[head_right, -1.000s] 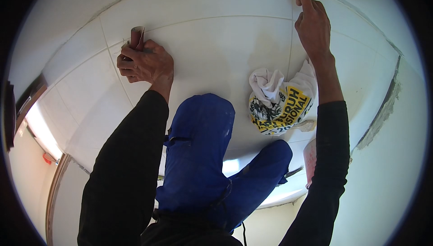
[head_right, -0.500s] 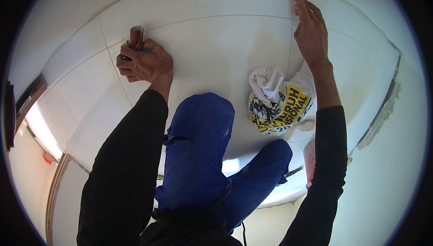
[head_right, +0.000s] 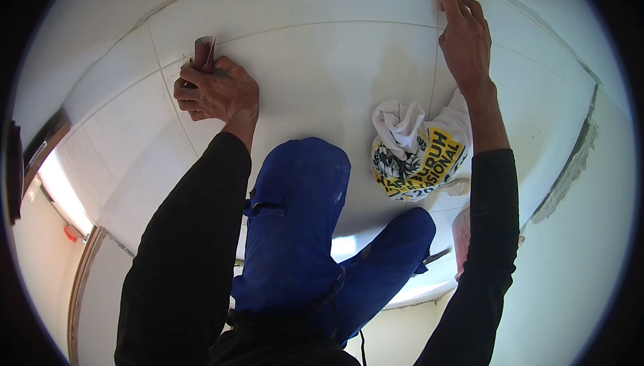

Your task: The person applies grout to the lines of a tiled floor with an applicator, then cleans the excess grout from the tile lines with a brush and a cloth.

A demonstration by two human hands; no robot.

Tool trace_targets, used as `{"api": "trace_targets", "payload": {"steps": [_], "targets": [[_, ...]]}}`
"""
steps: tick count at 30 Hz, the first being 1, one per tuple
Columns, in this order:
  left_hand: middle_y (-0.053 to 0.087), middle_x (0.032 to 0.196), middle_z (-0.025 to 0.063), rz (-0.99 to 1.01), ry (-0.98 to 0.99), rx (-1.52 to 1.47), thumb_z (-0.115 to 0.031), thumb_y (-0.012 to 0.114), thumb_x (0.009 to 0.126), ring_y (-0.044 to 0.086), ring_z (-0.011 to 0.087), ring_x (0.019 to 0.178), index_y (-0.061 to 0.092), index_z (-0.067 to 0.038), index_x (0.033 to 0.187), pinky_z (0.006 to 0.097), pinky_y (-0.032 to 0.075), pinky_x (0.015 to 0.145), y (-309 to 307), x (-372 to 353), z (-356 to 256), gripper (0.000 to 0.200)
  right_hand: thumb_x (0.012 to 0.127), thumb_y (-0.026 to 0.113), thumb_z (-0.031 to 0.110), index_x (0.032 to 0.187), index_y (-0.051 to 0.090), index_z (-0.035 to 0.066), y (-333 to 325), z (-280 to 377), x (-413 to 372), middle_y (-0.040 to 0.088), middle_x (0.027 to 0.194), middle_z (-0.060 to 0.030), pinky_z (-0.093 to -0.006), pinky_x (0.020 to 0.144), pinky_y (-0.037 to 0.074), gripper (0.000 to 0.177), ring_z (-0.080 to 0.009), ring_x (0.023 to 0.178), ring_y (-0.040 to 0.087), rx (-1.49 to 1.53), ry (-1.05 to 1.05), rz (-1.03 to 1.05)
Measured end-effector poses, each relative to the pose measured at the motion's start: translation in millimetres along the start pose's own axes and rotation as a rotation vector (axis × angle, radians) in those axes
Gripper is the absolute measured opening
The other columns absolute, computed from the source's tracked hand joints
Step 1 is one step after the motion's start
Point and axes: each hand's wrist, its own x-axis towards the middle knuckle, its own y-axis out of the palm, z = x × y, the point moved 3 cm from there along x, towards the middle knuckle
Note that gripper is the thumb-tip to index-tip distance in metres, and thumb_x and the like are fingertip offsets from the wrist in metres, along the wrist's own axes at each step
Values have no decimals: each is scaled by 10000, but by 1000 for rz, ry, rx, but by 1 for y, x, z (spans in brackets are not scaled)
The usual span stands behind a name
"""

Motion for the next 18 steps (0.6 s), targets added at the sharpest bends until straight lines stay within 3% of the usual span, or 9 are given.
{"api": "trace_targets", "payload": {"steps": [8,18], "targets": [[334,1424,195,2,-24,12,-302,635,861,330,391,1336,430,-73,1348,571,297,1062,1,0,-1,576,815,634,-170,1486,576,176,-3,-4,7,732,1176,-18,-441,973,600,757,-286,1186,668,-8,95,62],[339,1423,197,-23,9,-19,-304,621,858,332,385,1320,433,-70,1341,572,292,1054,-4,0,-3,568,846,571,-200,1422,626,155,-9,8,1,705,1098,-35,-452,931,586,679,-295,1173,667,136,61,-56]]}}
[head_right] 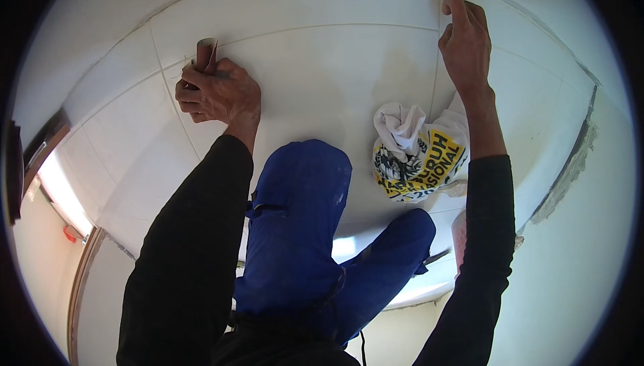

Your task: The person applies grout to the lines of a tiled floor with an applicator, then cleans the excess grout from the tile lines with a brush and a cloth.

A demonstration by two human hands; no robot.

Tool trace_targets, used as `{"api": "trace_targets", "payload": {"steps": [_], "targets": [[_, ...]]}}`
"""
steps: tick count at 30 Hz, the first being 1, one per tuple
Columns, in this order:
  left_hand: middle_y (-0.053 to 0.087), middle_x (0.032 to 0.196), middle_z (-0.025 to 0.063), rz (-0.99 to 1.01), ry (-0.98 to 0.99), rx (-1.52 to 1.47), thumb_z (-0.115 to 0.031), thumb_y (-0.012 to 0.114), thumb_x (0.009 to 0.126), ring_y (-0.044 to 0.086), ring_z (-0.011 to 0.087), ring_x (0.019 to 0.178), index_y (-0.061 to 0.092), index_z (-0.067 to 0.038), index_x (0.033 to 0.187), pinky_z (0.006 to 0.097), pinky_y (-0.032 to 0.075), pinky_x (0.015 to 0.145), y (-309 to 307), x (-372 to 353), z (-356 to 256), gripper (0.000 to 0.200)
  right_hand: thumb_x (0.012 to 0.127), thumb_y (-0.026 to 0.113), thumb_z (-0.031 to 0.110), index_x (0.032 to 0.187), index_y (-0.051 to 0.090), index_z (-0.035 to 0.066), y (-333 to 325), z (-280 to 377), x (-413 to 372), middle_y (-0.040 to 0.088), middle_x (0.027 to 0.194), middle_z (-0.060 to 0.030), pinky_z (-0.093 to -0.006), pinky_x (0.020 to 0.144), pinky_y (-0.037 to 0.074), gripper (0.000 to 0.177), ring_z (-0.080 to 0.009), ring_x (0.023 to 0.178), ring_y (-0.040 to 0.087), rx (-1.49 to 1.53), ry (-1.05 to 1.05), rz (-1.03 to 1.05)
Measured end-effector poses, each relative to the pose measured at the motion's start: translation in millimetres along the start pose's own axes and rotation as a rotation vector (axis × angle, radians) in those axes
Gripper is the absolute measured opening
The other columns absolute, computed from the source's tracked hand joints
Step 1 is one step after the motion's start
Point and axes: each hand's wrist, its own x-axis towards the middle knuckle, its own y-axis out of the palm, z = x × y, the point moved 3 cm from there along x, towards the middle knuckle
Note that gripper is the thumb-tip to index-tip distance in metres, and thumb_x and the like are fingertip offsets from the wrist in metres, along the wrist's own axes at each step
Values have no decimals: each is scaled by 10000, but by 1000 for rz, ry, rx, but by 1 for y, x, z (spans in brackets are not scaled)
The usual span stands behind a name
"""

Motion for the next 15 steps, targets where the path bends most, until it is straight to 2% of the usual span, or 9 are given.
{"api": "trace_targets", "payload": {"steps": [5,7,10,15], "targets": [[339,1424,198,13,-21,21,-306,616,854,330,386,1325,438,-71,1338,573,295,1057,2,0,1,567,832,595,-188,1420,635,175,6,-1,6,717,1098,-15,-466,951,545,693,-269,1192,656,-21,-57,-28],[339,1424,198,20,-31,34,-305,616,853,329,385,1327,439,-71,1336,573,296,1058,2,0,1,565,821,627,-163,1422,640,198,8,0,6,724,1086,17,-461,949,494,701,-236,1208,644,-140,-62,-10],[340,1424,197,25,-33,24,-306,615,858,327,387,1333,438,-72,1334,575,298,1062,1,1,0,559,815,643,-145,1412,650,216,4,-2,-4,729,1069,45,-442,941,457,697,-214,1212,638,-155,-56,-8],[335,1428,197,19,-27,36,-310,616,861,330,391,1335,433,-71,1338,573,300,1064,1,1,0,564,799,632,-163,1377,668,215,-2,-3,-15,729,1057,52,-433,937,460,691,-214,1194,642,-133,-58,-42]]}}
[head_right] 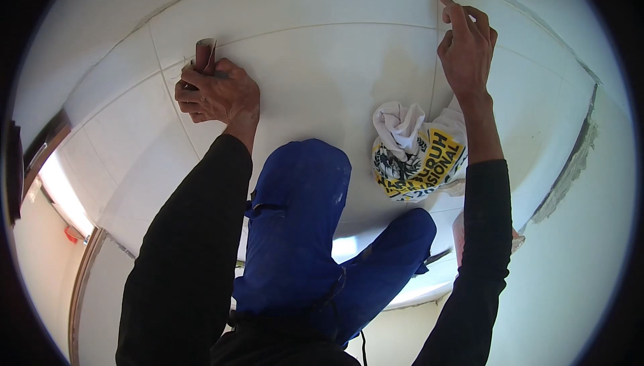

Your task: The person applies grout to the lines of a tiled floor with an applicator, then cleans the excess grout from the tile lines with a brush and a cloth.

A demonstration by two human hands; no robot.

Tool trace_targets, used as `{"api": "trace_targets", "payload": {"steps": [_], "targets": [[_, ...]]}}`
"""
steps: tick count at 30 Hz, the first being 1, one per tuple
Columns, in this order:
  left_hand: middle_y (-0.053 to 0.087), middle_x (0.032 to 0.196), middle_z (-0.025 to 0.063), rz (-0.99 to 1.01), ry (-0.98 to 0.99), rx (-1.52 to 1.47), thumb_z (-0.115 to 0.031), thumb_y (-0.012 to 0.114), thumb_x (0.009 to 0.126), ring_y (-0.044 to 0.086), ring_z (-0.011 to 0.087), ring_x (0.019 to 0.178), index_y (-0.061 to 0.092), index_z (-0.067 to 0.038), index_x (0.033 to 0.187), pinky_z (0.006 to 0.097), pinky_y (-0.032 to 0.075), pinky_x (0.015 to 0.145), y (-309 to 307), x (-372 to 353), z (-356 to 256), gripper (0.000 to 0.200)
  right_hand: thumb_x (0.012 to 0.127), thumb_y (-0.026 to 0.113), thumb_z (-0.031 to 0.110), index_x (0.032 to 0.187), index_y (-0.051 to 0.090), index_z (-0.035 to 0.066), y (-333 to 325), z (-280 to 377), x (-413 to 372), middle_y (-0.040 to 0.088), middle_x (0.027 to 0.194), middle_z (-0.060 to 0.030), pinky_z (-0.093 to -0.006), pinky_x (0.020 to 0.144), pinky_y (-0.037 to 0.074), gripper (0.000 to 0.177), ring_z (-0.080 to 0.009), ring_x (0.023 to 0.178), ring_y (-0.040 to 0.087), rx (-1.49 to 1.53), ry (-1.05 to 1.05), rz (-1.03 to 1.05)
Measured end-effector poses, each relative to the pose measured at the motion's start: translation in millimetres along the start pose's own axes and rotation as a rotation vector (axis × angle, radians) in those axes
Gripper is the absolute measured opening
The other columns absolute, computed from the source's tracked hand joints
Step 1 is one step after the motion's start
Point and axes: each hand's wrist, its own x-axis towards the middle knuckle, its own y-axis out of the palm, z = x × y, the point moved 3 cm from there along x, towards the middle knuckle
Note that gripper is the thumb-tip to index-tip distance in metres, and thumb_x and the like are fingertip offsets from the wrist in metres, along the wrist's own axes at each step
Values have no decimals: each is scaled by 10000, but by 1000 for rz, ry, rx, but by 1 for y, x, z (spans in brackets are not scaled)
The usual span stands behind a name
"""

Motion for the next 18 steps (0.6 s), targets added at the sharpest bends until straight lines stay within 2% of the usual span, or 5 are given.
{"api": "trace_targets", "payload": {"steps": [7,11,13,14,18], "targets": [[323,1434,198,35,-20,17,-323,627,861,329,389,1334,426,-74,1355,574,300,1063,-1,0,0,589,785,558,-197,1237,660,125,3,-18,15,741,1145,5,-436,919,525,565,-275,1140,655,187,111,-7],[326,1432,197,7,0,-4,-322,637,856,328,390,1340,430,-83,1358,570,298,1067,-1,0,-1,594,787,533,-199,1247,655,118,7,-19,13,731,1133,9,-410,935,532,572,-294,1157,646,383,158,-5],[327,1431,196,2,6,-2,-321,639,855,328,390,1341,434,-84,1355,570,297,1068,-1,0,-1,590,796,524,-197,1319,654,153,10,-15,12,730,1123,20,-439,966,514,643,-280,1208,634,453,53,-20],[328,1431,196,9,-5,5,-320,639,856,327,390,1342,440,-84,1351,569,297,1067,0,0,-1,584,796,524,-197,1319,654,153,12,-14,9,730,1123,20,-439,966,514,643,-280,1208,634,453,54,-20],[330,1433,194,4,-12,-18,-316,639,856,327,390,1345,445,-85,1350,570,299,1066,0,0,0,579,800,584,-187,1468,601,232,18,-9,-1,722,1151,49,-474,1055,440,788,-230,1301,610,74,73,58]]}}
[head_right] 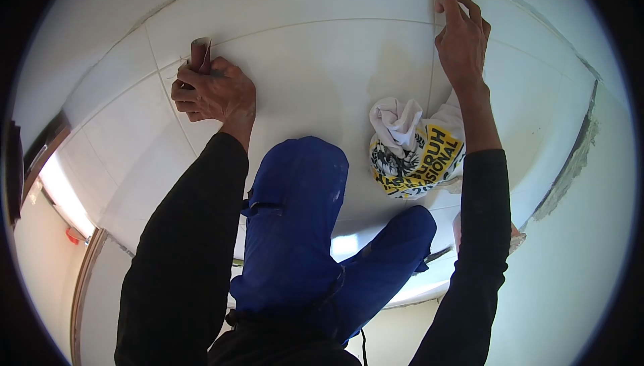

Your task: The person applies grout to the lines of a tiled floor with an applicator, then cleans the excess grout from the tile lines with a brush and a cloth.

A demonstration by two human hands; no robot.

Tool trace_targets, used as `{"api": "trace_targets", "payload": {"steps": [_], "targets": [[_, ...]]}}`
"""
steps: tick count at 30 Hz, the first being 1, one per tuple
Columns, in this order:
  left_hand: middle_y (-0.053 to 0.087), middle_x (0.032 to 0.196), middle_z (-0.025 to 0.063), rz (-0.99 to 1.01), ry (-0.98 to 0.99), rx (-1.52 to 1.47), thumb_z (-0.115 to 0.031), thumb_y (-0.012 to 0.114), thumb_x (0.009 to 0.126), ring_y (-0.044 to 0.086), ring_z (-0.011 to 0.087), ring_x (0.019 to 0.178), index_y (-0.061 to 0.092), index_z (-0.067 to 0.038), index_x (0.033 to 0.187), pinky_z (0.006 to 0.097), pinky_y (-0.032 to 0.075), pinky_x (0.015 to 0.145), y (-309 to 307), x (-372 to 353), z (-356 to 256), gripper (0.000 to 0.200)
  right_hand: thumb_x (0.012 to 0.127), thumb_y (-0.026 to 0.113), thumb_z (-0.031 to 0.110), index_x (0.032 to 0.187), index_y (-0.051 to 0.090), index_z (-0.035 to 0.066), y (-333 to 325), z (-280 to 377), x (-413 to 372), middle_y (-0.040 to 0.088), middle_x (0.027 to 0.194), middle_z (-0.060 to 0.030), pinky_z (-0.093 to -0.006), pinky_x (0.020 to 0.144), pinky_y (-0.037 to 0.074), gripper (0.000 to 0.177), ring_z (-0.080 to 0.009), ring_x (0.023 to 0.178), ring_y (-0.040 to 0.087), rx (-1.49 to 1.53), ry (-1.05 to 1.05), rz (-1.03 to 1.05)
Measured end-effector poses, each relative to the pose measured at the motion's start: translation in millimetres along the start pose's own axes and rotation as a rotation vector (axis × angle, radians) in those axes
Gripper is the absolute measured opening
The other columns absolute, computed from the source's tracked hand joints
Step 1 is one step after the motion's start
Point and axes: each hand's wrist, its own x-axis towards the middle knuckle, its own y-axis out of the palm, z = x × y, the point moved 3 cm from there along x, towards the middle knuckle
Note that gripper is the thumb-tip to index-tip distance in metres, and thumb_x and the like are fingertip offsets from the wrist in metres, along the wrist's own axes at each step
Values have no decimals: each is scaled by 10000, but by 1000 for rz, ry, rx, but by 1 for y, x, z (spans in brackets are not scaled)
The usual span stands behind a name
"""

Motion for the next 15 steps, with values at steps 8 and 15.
{"api": "trace_targets", "payload": {"steps": [8,15], "targets": [[335,1436,201,3,16,-1,-311,628,864,323,391,1346,425,-75,1359,573,298,1062,-1,0,1,585,807,653,-163,1555,544,274,-12,-13,-13,701,1136,53,-472,1077,417,873,-232,1346,596,-192,-9,-4],[336,1433,200,6,19,1,-298,622,865,322,391,1344,424,-68,1364,573,296,1062,1,0,2,584,844,604,-173,1512,571,259,-13,-1,7,703,1136,30,-492,1093,416,796,-252,1375,583,-36,-111,-32]]}}
